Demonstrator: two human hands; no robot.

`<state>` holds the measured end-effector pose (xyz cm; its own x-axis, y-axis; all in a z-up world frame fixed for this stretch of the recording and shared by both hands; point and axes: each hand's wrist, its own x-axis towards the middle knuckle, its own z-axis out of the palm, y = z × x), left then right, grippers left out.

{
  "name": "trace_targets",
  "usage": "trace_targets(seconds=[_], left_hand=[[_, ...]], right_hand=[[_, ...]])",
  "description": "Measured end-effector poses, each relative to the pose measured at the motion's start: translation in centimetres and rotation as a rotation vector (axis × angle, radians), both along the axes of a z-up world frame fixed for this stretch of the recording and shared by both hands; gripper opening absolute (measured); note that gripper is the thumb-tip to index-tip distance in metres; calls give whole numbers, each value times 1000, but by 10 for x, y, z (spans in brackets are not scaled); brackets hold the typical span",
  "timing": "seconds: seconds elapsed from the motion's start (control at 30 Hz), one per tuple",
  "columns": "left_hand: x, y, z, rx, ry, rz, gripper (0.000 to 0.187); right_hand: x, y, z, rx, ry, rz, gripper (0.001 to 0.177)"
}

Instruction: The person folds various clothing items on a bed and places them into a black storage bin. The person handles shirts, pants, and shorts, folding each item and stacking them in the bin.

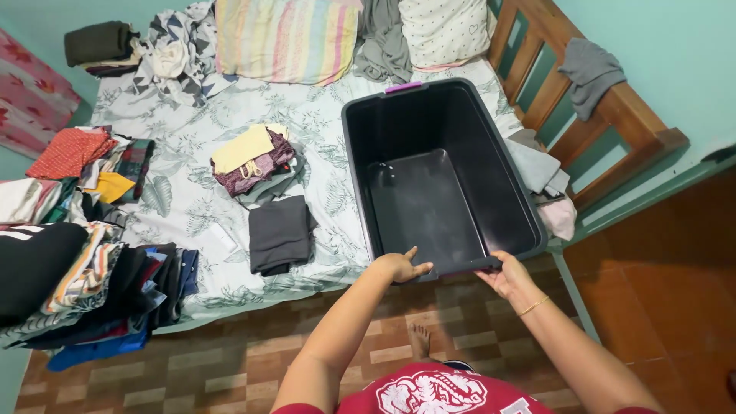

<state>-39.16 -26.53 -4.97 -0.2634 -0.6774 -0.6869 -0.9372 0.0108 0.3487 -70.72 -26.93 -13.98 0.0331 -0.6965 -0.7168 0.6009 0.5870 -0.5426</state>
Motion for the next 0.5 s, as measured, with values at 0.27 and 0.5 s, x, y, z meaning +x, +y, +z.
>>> trace_targets(seconds=[0.27, 0.5], left_hand=[[-13, -22, -28, 124, -5, 17, 107], [-16, -19, -50, 184, 9, 79, 104]], right_hand=[[-8, -14, -21, 69, -25, 19, 20], [-3, -10, -29, 78, -27, 64, 21]])
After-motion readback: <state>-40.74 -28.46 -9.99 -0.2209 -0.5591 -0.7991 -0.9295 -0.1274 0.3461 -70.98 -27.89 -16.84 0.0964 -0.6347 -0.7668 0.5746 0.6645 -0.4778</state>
